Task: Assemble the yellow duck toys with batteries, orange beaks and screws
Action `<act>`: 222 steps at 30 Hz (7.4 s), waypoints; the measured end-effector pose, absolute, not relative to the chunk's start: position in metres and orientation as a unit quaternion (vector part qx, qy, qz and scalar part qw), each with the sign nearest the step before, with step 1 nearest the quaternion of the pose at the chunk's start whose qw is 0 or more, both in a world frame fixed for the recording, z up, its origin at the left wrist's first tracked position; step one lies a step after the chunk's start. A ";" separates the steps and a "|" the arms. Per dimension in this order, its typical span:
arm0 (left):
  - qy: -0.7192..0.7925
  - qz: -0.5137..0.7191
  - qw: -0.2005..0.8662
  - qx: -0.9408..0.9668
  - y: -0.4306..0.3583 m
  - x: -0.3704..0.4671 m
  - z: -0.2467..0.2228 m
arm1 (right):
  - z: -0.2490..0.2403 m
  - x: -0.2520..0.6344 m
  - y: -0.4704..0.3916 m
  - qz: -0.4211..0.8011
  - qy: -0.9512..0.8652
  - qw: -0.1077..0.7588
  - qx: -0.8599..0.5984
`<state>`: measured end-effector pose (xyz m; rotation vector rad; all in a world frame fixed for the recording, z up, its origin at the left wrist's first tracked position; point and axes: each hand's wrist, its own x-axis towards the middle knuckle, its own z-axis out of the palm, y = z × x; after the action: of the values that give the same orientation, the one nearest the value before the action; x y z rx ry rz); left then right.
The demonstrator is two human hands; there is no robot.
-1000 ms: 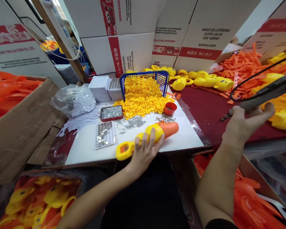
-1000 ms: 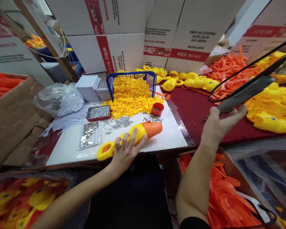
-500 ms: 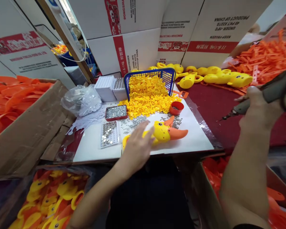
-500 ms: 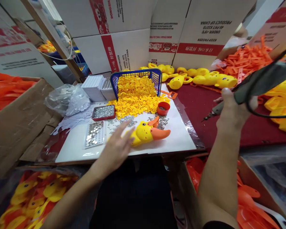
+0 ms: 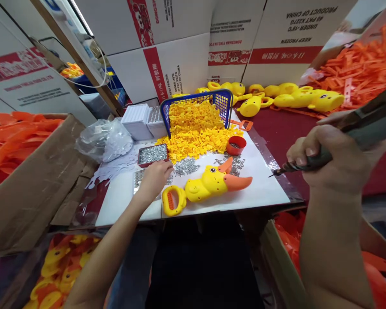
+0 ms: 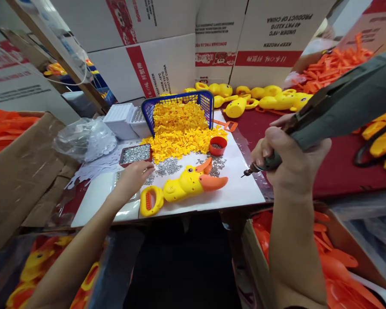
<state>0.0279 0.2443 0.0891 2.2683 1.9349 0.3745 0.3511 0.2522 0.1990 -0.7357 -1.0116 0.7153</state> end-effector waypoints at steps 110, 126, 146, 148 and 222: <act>0.593 0.411 0.243 0.648 0.213 0.170 0.097 | 0.146 0.271 0.227 0.351 -0.545 0.699 -0.302; 0.512 0.530 0.164 0.656 0.205 0.173 0.074 | 0.181 0.281 0.244 0.325 -0.427 0.798 -0.274; 0.475 0.545 0.085 0.686 0.197 0.178 0.071 | 0.169 0.274 0.241 0.329 -0.464 0.760 -0.316; 0.470 0.555 0.080 0.682 0.197 0.178 0.071 | 0.169 0.274 0.240 0.330 -0.460 0.762 -0.316; 0.330 0.677 0.649 0.107 0.122 0.091 0.065 | 0.094 0.247 0.170 0.224 -0.664 0.508 -0.501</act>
<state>0.0910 0.1224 0.0651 0.2438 0.7508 1.5377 0.2466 0.1697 0.0943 -1.2067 -1.6015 0.5402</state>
